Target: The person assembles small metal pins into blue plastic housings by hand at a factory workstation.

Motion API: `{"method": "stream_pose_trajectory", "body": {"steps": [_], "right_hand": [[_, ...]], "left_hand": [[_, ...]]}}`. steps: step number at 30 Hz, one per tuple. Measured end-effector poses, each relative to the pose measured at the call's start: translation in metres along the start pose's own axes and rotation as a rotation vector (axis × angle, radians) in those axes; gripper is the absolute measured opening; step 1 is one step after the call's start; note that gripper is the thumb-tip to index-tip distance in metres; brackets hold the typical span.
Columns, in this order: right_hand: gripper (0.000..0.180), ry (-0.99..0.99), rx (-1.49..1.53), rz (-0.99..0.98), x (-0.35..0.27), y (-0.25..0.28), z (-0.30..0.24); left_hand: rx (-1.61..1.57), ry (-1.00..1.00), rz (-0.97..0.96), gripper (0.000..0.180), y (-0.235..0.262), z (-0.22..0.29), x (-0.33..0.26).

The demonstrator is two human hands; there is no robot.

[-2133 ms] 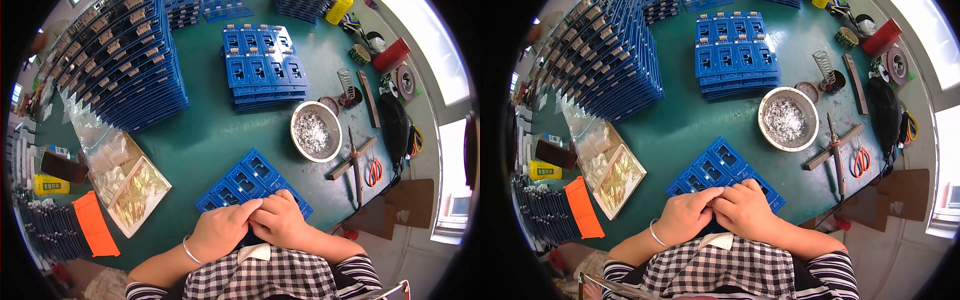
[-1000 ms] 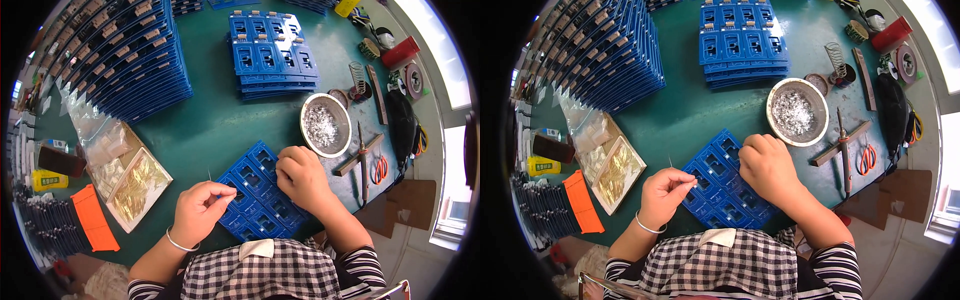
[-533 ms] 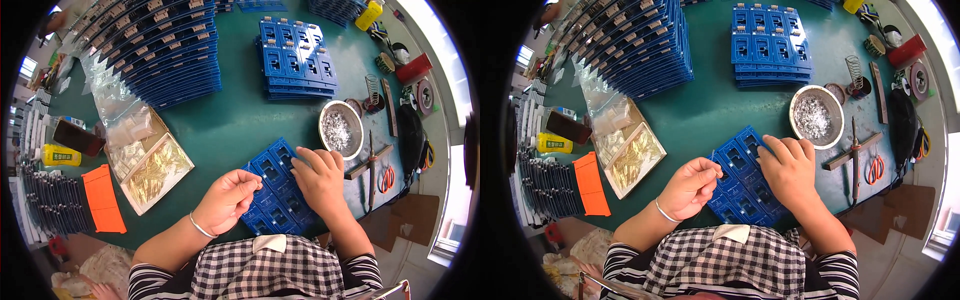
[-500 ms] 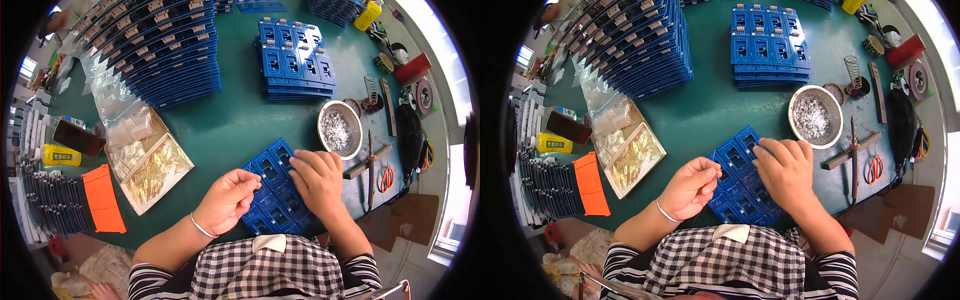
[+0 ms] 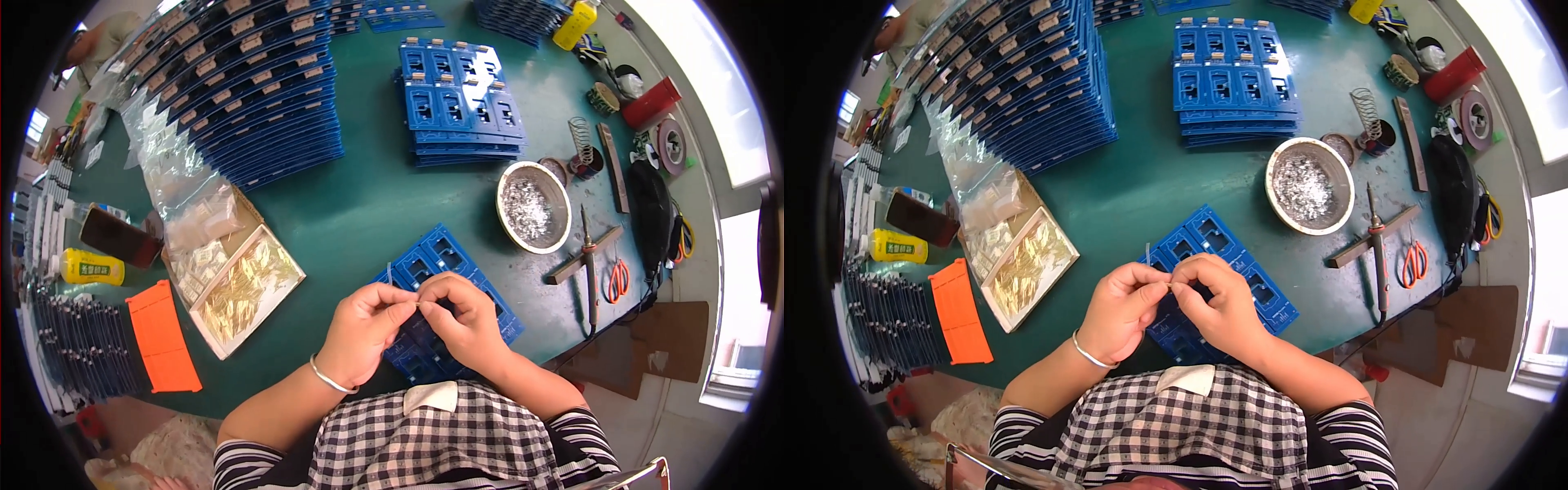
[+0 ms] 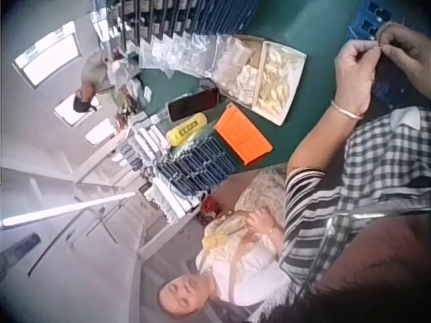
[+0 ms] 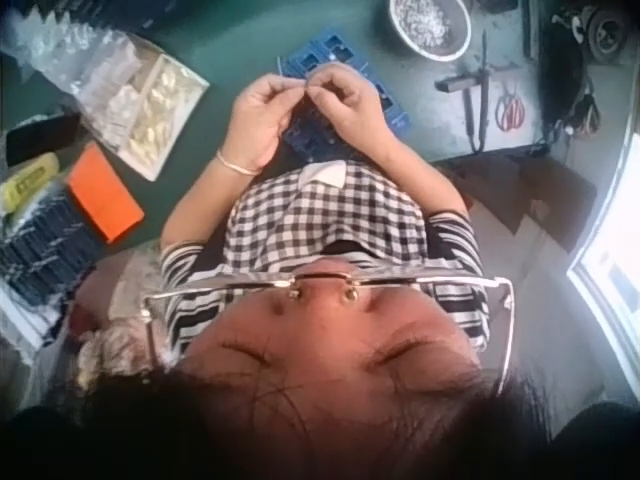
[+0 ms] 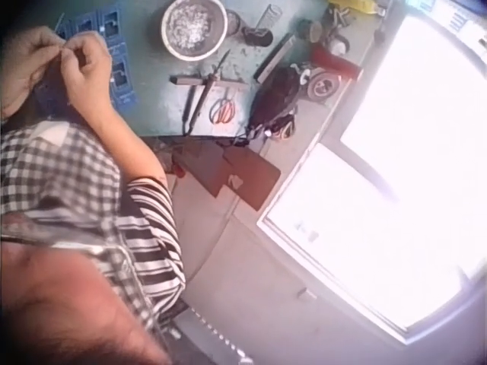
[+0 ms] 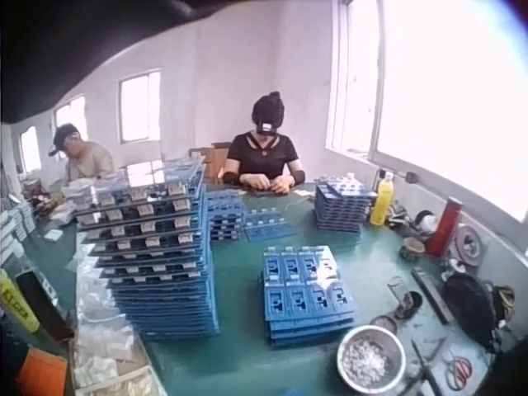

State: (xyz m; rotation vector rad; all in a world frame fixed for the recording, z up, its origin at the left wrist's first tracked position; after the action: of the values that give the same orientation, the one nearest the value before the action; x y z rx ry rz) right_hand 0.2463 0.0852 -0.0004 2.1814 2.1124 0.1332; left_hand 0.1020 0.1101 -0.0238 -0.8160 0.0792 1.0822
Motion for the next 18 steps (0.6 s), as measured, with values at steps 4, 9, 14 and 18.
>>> {"method": "stream_pose_trajectory", "body": {"steps": [4,9,14,18], "right_hand": [[0.002,-0.142,0.191,-0.024,0.001,0.004,0.009],[0.003,0.164,-0.380,0.269,0.030,0.054,0.001],[0.002,0.003,-0.465,0.107,0.036,0.054,0.015],[0.002,0.002,-0.526,0.090,0.037,0.055,0.021]], "left_hand": [[0.304,-0.116,0.037,0.010,0.005,0.002,-0.001],[0.223,-0.142,0.014,0.008,0.014,0.011,-0.008],[0.187,-0.185,0.046,0.008,0.034,0.020,-0.011],[0.189,-0.168,0.085,0.008,0.039,0.017,-0.014]]}}
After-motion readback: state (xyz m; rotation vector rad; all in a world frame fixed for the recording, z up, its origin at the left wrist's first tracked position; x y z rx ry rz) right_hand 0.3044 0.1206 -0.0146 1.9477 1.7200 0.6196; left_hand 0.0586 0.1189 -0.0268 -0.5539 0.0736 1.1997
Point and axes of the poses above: each hand's wrist, its own x-axis towards the middle knuckle, its own y-axis out of the back of the hand, z = x × y, the point moved 4 cm from there along x, towards the middle knuckle, and after that the axes turned 1 degree about -y, right-handed, at the moved point
